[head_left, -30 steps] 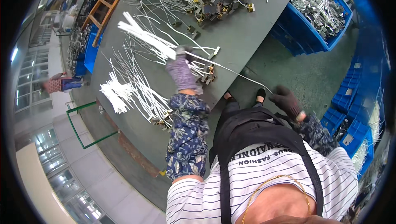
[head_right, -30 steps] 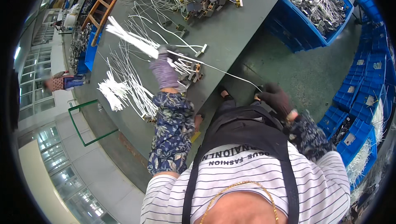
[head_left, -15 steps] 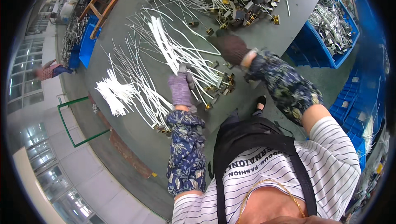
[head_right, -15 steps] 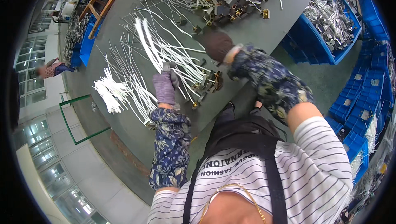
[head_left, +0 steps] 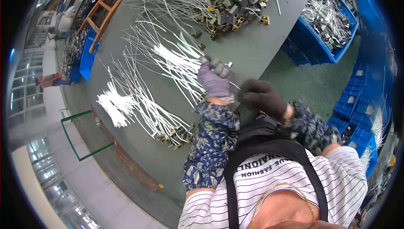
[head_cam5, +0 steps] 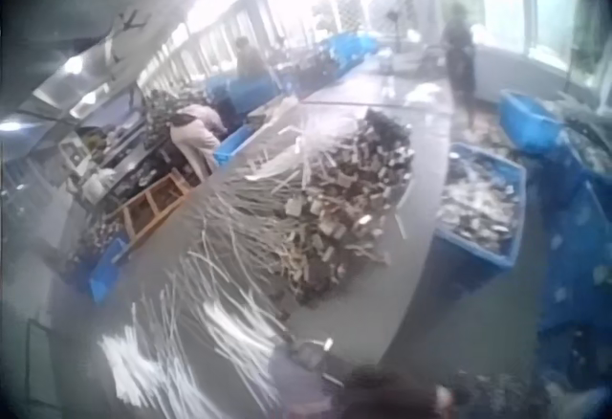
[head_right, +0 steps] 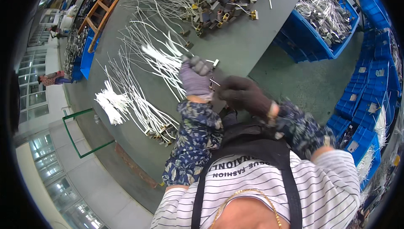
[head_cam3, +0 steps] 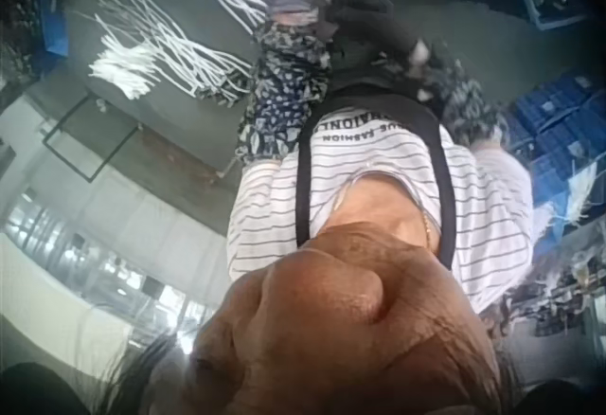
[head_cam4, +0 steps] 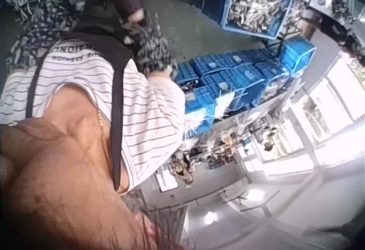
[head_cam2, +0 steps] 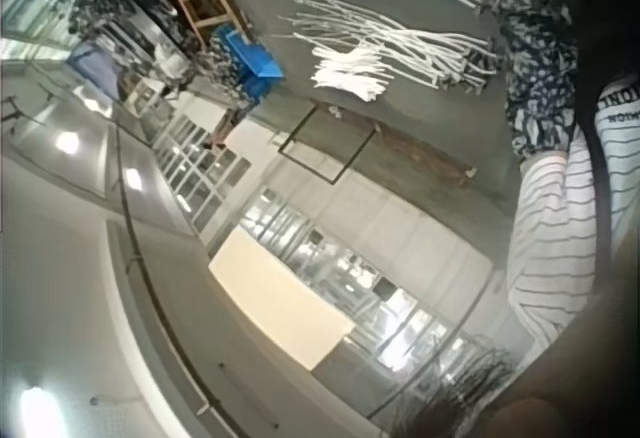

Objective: Sorting and straightening bundles of white electrical wires on a workbench at a manual assembly station.

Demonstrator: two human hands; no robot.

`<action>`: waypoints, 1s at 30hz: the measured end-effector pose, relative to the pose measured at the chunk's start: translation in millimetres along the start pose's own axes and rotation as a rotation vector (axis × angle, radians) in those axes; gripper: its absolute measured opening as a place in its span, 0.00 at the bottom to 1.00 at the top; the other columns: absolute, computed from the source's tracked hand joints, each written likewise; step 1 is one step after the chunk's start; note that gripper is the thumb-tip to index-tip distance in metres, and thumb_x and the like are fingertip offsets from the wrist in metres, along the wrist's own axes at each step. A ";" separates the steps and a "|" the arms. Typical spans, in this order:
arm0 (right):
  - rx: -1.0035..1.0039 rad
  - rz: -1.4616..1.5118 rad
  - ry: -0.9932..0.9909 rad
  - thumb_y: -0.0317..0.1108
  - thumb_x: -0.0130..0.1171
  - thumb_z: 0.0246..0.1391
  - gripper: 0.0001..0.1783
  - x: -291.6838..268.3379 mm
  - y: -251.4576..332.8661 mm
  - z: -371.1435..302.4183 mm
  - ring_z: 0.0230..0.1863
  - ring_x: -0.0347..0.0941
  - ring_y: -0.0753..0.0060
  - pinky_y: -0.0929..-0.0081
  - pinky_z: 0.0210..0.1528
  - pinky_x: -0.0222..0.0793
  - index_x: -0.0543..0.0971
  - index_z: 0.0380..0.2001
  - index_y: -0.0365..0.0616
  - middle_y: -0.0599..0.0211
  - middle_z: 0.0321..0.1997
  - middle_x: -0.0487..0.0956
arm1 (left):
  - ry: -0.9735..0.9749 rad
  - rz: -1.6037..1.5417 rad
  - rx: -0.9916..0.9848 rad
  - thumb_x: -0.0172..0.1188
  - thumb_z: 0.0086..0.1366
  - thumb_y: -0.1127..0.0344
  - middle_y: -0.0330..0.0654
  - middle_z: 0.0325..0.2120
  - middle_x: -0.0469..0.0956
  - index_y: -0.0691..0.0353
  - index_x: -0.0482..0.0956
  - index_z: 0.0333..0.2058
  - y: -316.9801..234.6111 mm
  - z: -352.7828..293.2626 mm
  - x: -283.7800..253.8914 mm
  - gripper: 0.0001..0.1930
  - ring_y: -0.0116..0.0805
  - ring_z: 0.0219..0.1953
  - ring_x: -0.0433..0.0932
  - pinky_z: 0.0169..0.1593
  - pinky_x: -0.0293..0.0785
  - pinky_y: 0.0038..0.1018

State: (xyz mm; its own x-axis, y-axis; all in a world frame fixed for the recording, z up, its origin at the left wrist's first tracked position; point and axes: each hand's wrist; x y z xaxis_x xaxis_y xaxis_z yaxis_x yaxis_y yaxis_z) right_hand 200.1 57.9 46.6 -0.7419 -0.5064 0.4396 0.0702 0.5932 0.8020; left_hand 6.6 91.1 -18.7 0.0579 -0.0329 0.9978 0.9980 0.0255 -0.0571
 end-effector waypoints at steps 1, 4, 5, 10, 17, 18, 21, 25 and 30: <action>-0.010 0.144 -0.087 0.30 0.59 0.53 0.07 -5.1 -6.3 -27.7 0.23 0.69 0.75 0.78 0.23 0.63 0.76 0.35 0.40 0.64 0.29 0.76 | -0.284 0.113 0.059 0.51 0.68 0.56 0.30 0.18 0.61 0.55 0.73 0.36 20.6 2.0 5.1 0.10 0.19 0.15 0.53 0.16 0.50 0.19; 0.155 0.470 -0.330 0.30 0.56 0.54 0.05 -28.2 -22.7 -84.2 0.21 0.67 0.78 0.81 0.21 0.60 0.73 0.34 0.42 0.66 0.29 0.76 | -0.652 0.394 0.099 0.52 0.68 0.55 0.32 0.20 0.66 0.56 0.74 0.36 71.1 0.2 7.7 0.11 0.23 0.16 0.60 0.17 0.57 0.21; -0.212 -0.253 -0.324 0.32 0.55 0.55 0.06 -54.2 -44.9 -96.9 0.20 0.67 0.78 0.81 0.21 0.60 0.73 0.34 0.43 0.67 0.28 0.75 | -0.744 0.544 0.063 0.52 0.68 0.55 0.34 0.21 0.69 0.58 0.74 0.37 82.8 -0.9 6.8 0.12 0.25 0.17 0.64 0.18 0.62 0.23; 0.447 -0.276 -0.564 0.37 0.55 0.53 0.11 -138.5 -124.8 -190.9 0.21 0.67 0.77 0.77 0.22 0.62 0.75 0.33 0.40 0.68 0.24 0.73 | -0.711 1.134 0.267 0.59 0.63 0.50 0.44 0.30 0.78 0.68 0.76 0.31 39.9 15.3 16.6 0.21 0.33 0.30 0.77 0.32 0.76 0.31; 0.405 -0.333 -0.620 0.40 0.56 0.52 0.14 -165.2 -169.3 -243.3 0.23 0.68 0.75 0.75 0.24 0.63 0.76 0.32 0.38 0.66 0.24 0.73 | -0.543 0.978 0.462 0.53 0.67 0.59 0.52 0.35 0.78 0.64 0.71 0.36 -3.2 43.1 76.2 0.12 0.45 0.35 0.80 0.38 0.83 0.39; 0.374 -0.343 -0.616 0.41 0.56 0.52 0.15 -167.0 -171.6 -243.0 0.25 0.69 0.74 0.73 0.26 0.64 0.76 0.33 0.38 0.65 0.25 0.74 | -0.540 0.985 0.468 0.53 0.67 0.59 0.52 0.35 0.78 0.64 0.71 0.36 -8.9 44.7 80.4 0.12 0.45 0.35 0.80 0.38 0.83 0.39; 0.339 -0.382 -0.630 0.42 0.56 0.52 0.17 -168.6 -170.1 -241.3 0.27 0.70 0.71 0.70 0.30 0.66 0.76 0.34 0.37 0.63 0.27 0.75 | -0.550 1.028 0.443 0.49 0.69 0.57 0.51 0.35 0.78 0.63 0.69 0.39 -17.5 52.2 89.5 0.13 0.44 0.33 0.80 0.37 0.83 0.37; 0.404 -0.466 -0.654 0.42 0.57 0.51 0.17 -156.6 -142.9 -237.6 0.29 0.72 0.71 0.69 0.33 0.66 0.77 0.36 0.37 0.62 0.28 0.77 | -0.569 1.100 0.434 0.52 0.68 0.56 0.51 0.35 0.79 0.63 0.70 0.39 -1.4 45.6 94.5 0.14 0.43 0.30 0.81 0.33 0.83 0.36; 0.381 -0.639 -0.596 0.42 0.57 0.50 0.16 -144.7 -130.0 -233.6 0.27 0.71 0.72 0.69 0.31 0.66 0.78 0.33 0.38 0.64 0.24 0.76 | -0.476 1.103 0.265 0.56 0.65 0.57 0.51 0.34 0.79 0.65 0.72 0.38 47.1 6.6 78.2 0.15 0.42 0.33 0.81 0.36 0.82 0.35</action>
State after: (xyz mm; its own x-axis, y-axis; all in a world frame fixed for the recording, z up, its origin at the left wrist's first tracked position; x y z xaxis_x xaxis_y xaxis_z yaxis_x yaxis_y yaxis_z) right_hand 454.1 -92.1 -26.7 -0.7898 -0.4655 -0.3993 -0.6103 0.5318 0.5871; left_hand 58.0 96.3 56.8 0.7976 0.5013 0.3355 0.3809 0.0127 -0.9245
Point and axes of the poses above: each hand's wrist, its own z-axis towards the middle knuckle, its own x-axis out of the palm, y = z × x
